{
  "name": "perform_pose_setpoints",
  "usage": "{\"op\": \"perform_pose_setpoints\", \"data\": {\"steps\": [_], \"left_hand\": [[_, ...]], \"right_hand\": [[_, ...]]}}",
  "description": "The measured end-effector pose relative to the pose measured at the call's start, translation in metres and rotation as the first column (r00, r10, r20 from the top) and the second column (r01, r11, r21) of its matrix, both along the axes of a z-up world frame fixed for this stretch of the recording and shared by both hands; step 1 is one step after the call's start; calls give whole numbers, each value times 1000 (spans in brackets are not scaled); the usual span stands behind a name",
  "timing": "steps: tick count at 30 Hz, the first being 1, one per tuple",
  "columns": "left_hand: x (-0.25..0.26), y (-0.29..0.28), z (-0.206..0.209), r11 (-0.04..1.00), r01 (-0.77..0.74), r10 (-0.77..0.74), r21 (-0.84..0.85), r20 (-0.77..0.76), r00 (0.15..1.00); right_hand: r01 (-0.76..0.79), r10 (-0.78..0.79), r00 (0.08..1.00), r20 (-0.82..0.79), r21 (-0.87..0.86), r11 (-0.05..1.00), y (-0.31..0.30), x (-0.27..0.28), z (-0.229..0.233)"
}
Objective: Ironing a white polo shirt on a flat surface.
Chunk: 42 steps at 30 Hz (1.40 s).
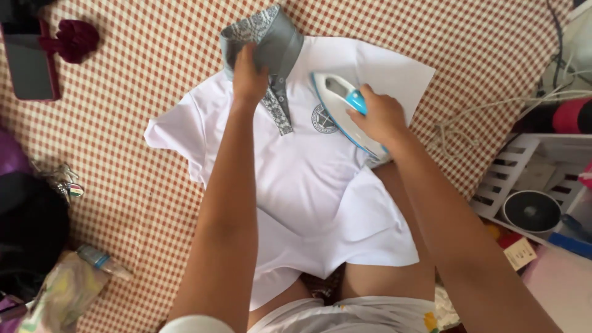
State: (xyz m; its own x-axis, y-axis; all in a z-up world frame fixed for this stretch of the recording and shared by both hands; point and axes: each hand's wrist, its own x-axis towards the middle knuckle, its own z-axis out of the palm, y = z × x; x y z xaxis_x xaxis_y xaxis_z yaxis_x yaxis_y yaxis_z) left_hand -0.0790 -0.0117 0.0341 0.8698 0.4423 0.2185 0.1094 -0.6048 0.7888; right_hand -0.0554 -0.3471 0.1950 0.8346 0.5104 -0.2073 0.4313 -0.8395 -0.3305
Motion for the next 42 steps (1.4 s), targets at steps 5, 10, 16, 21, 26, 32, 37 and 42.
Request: {"op": "perform_pose_setpoints", "data": {"steps": [5, 10, 16, 21, 26, 32, 37, 42], "left_hand": [[-85, 25, 40, 952, -279, 270, 127, 81, 959], [-184, 83, 46, 767, -525, 551, 370, 40, 834], [-249, 141, 19, 838, -546, 526, 11, -282, 802], [-274, 162, 10, 774, -502, 430, -387, -261, 864], [-247, 162, 20, 830, -484, 533, 278, -137, 835], [-39, 154, -68, 772, -9, -7, -636, -23, 1000], [32, 156, -62, 829, 97, -267, -551, -236, 934], [61, 139, -46, 897, 195, -313, -397, -258, 914]], "right_hand": [[-52, 61, 994, -91, 97, 994, -3, -27, 50], [-175, 187, 981, -60, 164, 971, 57, -71, 31], [-188, 215, 969, -119, 200, 961, 141, -133, -13], [-78, 77, 997, 9, 190, 979, 177, -158, -43], [78, -77, 997, -12, 113, 991, 181, -170, -34], [129, -97, 980, -174, 186, 974, 172, -181, 0], [146, -104, 970, -220, 186, 972, 159, -165, 7], [167, -119, 958, -261, 169, 971, 166, -147, 8]]}}
